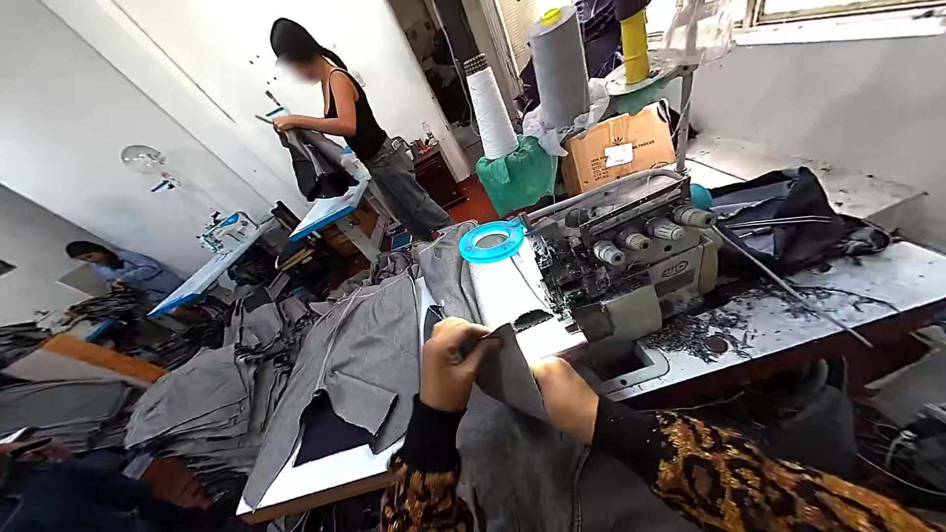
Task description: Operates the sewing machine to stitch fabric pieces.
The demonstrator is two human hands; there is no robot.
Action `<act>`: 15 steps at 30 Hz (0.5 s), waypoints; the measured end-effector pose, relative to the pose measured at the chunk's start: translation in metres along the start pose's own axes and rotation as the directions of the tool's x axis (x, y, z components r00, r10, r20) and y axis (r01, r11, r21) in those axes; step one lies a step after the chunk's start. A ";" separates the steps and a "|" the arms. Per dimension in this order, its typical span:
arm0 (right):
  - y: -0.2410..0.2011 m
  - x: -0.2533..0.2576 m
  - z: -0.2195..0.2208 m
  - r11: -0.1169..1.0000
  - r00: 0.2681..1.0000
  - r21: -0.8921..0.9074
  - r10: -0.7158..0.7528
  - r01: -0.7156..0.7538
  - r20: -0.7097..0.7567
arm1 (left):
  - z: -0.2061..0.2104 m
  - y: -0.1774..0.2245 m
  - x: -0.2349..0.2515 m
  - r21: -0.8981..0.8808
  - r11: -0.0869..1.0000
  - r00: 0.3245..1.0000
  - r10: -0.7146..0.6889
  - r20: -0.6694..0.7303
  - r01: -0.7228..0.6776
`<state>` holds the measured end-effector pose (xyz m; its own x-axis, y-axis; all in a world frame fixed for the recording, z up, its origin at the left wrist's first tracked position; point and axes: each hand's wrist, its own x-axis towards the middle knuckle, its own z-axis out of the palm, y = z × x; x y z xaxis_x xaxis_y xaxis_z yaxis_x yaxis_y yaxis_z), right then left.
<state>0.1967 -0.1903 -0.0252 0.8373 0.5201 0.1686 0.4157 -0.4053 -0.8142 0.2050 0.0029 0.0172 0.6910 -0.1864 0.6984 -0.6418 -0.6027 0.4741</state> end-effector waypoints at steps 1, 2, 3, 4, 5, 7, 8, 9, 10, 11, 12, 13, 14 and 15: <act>0.006 0.001 0.003 0.992 0.985 0.115 -0.037 0.057 -0.170 | -0.015 0.009 -0.006 -0.024 0.999 0.996 0.039 -0.080 -0.041; 0.007 0.004 -0.001 0.964 0.962 0.255 -0.005 0.077 -0.275 | -0.033 0.023 -0.012 -0.024 0.998 0.987 0.051 -0.151 -0.056; 0.003 0.005 -0.010 0.912 0.949 0.403 0.055 0.078 -0.310 | -0.050 0.039 -0.016 -0.001 0.998 0.975 0.062 -0.212 -0.063; -0.004 0.003 -0.018 0.854 0.946 0.513 0.091 0.087 -0.312 | -0.064 0.054 -0.020 0.029 0.997 0.962 0.079 -0.261 -0.073; -0.012 -0.002 -0.025 0.810 0.954 0.577 0.087 0.101 -0.288 | -0.072 0.068 -0.021 0.053 0.994 0.952 0.104 -0.288 -0.092; -0.029 -0.010 -0.025 0.821 0.972 0.550 -0.027 0.155 -0.235 | -0.074 0.083 -0.018 0.114 0.986 0.953 0.145 -0.265 -0.119; -0.037 -0.014 -0.020 0.852 0.971 0.485 -0.102 0.196 -0.214 | -0.070 0.083 -0.015 0.134 0.984 0.962 0.148 -0.231 -0.119; -0.045 -0.017 -0.015 0.876 0.963 0.413 -0.176 0.248 -0.205 | -0.065 0.080 -0.013 0.149 0.983 0.971 0.136 -0.198 -0.107; -0.050 -0.020 -0.010 0.888 0.951 0.354 -0.234 0.294 -0.202 | -0.060 0.074 -0.012 0.154 0.984 0.979 0.114 -0.169 -0.088; -0.053 -0.023 -0.005 0.892 0.939 0.308 -0.277 0.331 -0.204 | -0.057 0.069 -0.013 0.157 0.985 0.986 0.087 -0.141 -0.065; -0.055 -0.025 -0.002 0.894 0.929 0.275 -0.304 0.355 -0.212 | -0.056 0.066 -0.014 0.143 0.989 0.992 0.061 -0.114 -0.044; -0.057 -0.026 0.001 0.896 0.926 0.257 -0.315 0.363 -0.209 | -0.057 0.064 -0.017 0.119 0.992 0.994 0.042 -0.099 -0.030; -0.059 -0.028 0.002 0.899 0.930 0.253 -0.317 0.357 -0.185 | -0.059 0.064 -0.021 0.088 0.996 0.995 0.025 -0.093 -0.017; -0.062 -0.030 0.003 0.901 0.935 0.255 -0.321 0.351 -0.152 | -0.062 0.065 -0.025 0.050 0.999 0.996 0.008 -0.091 -0.003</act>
<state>0.1451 -0.1785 0.0189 0.7035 0.5017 0.5033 0.5774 0.0093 -0.8164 0.1255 0.0167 0.0637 0.6529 -0.1199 0.7479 -0.6269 -0.6398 0.4446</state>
